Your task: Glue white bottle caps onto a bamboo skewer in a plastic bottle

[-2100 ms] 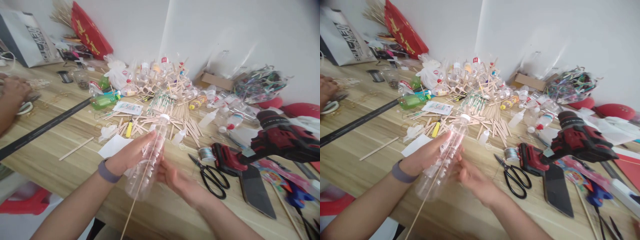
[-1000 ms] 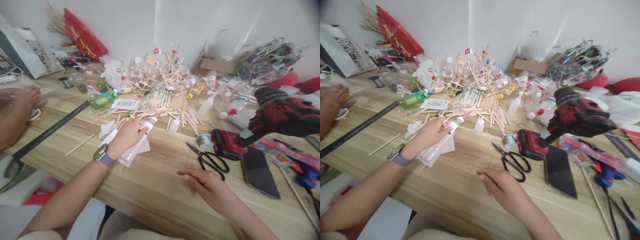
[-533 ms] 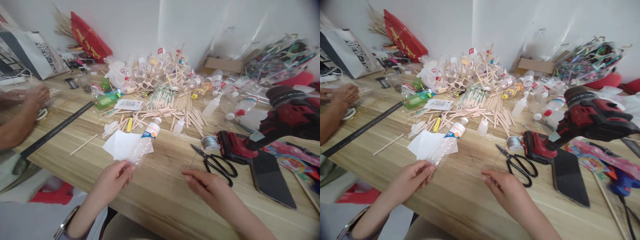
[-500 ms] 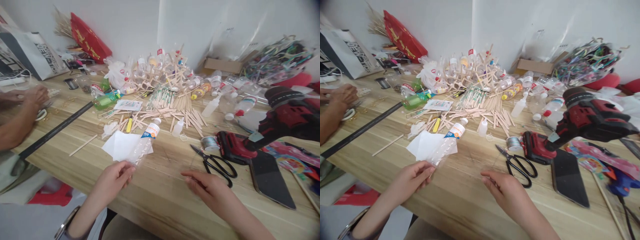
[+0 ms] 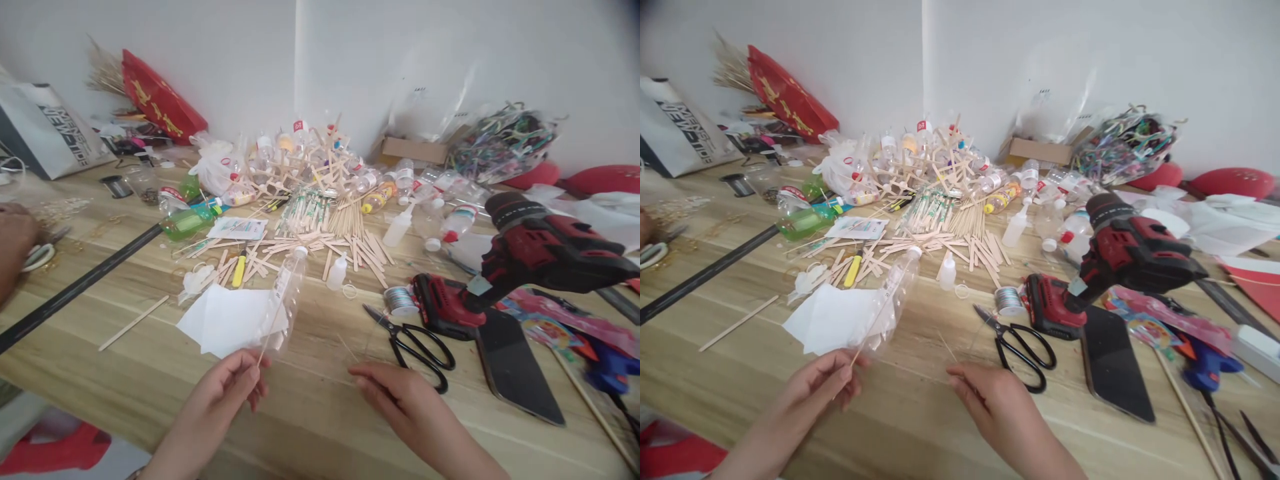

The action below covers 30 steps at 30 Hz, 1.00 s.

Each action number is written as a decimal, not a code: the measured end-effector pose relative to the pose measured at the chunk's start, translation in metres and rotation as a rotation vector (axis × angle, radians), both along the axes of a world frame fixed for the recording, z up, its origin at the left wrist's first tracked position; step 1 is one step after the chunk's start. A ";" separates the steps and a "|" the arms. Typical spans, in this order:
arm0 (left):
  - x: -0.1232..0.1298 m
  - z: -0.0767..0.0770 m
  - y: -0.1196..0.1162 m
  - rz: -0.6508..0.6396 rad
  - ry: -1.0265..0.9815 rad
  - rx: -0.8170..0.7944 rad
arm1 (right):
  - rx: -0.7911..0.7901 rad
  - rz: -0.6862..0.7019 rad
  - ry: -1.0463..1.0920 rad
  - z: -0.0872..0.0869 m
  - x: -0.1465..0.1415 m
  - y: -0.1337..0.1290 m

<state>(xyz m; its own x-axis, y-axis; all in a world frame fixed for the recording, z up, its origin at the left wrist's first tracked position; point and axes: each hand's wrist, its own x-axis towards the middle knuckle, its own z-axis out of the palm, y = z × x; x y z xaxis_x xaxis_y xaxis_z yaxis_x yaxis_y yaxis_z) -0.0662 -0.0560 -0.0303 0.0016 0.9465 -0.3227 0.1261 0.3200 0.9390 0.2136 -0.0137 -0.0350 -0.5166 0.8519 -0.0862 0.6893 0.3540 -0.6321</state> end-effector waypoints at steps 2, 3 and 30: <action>0.003 0.001 -0.001 -0.010 0.001 0.015 | 0.038 0.009 0.006 -0.002 0.001 0.000; 0.005 0.001 -0.001 -0.009 -0.013 0.017 | 0.055 0.013 0.009 -0.003 0.002 0.001; 0.065 0.012 0.007 -0.069 0.096 0.261 | -0.864 -0.483 0.939 0.008 -0.069 -0.010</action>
